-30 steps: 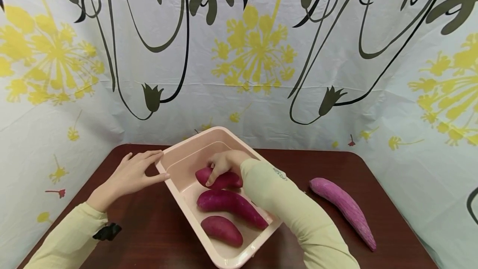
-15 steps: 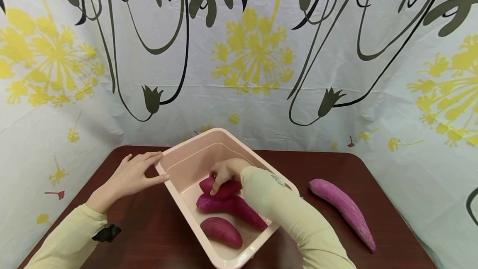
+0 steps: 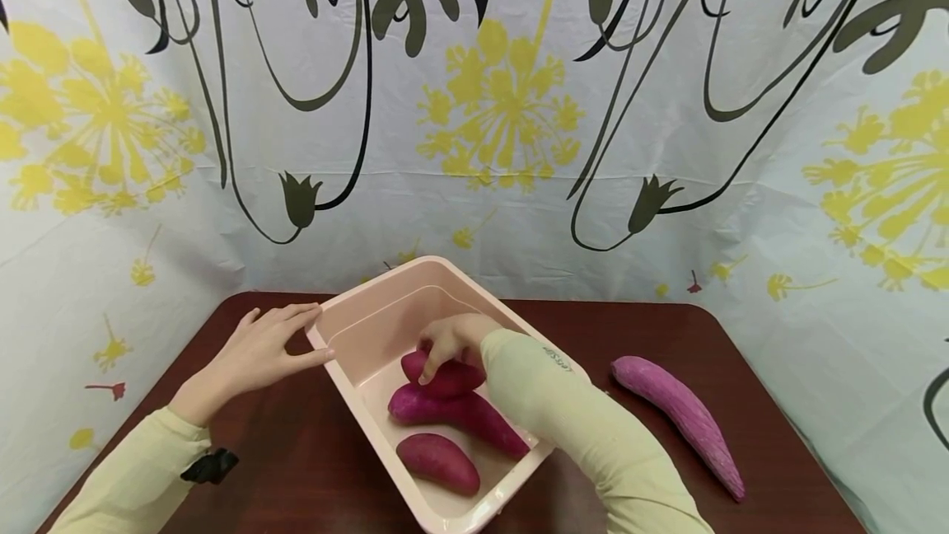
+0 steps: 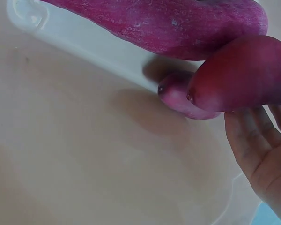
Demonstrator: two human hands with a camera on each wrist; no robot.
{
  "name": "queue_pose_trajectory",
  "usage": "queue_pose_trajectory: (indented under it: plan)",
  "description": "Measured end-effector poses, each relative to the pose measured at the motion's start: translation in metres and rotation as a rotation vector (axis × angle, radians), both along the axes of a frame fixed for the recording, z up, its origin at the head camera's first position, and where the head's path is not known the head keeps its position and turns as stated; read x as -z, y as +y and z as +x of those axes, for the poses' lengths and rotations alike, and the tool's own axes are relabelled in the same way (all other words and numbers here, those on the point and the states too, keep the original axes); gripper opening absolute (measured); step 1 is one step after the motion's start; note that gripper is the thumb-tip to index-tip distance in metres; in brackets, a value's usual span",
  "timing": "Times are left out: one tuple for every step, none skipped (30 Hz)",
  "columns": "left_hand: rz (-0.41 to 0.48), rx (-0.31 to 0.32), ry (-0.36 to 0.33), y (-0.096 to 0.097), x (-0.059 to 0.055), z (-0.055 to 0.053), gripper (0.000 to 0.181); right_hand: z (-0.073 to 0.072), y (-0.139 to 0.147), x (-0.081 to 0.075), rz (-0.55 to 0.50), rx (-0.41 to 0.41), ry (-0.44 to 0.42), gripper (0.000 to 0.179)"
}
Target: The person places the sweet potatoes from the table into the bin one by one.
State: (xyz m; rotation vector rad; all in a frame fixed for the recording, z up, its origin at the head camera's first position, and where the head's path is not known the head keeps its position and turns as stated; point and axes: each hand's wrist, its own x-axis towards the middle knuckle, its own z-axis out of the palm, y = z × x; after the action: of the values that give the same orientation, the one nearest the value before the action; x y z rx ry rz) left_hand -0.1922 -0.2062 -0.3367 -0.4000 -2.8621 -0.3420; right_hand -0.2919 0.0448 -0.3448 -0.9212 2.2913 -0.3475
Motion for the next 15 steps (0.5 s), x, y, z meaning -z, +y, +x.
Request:
queue_pose_trajectory:
  plan:
    - [0.000,-0.001,-0.001,0.000,0.000,0.000,0.079,0.001,0.000,-0.001,-0.004,-0.009,0.011,0.037]
    - [0.000,-0.002,-0.002,0.000,0.000,0.000,0.079,0.001,0.000,-0.002,-0.002,-0.020,0.027,0.036]
    - [-0.001,-0.002,-0.002,0.000,0.000,0.000,0.079,0.001,0.000,-0.003,-0.004,-0.022,0.036,0.036]
    - [-0.001,-0.002,-0.002,0.000,0.000,0.000,0.080,0.002,0.000,-0.004,-0.003,-0.026,0.045,0.036]
    - [0.000,-0.002,-0.003,0.000,0.000,0.000,0.080,0.002,0.000,-0.005,-0.003,-0.025,0.051,0.036]
    - [0.000,-0.003,-0.004,0.000,0.000,0.000,0.080,0.002,0.000,-0.006,0.000,-0.027,0.061,0.037]
    - [0.000,-0.004,-0.004,0.000,0.000,0.000,0.080,0.002,0.000,-0.008,0.002,-0.028,0.070,0.038]
    - [0.000,-0.004,-0.004,0.000,0.000,0.000,0.080,0.002,0.001,-0.009,0.005,-0.027,0.080,0.039]
    - [-0.001,-0.005,-0.005,0.000,0.000,0.000,0.080,0.002,0.001,-0.010,0.000,-0.030,0.084,0.040]
    - [-0.001,-0.005,-0.005,0.000,0.000,0.000,0.080,0.002,0.002,-0.011,-0.004,-0.031,0.091,0.041]
    - [-0.002,-0.006,-0.005,0.000,0.000,0.000,0.080,0.002,0.002,-0.013,-0.009,-0.033,0.096,0.043]
    - [-0.003,-0.006,-0.005,0.000,0.000,0.000,0.080,0.002,0.003,-0.014,-0.016,-0.038,0.102,0.044]
    - [-0.003,-0.007,-0.006,0.000,0.000,0.000,0.080,0.002,0.003,-0.015,-0.023,-0.043,0.106,0.044]
    - [-0.004,-0.007,-0.006,0.000,0.000,0.000,0.080,0.002,0.004,-0.016,-0.028,-0.042,0.104,0.044]
    - [-0.005,-0.007,-0.005,0.000,0.000,0.000,0.079,0.002,0.005,-0.017,-0.033,-0.043,0.102,0.044]
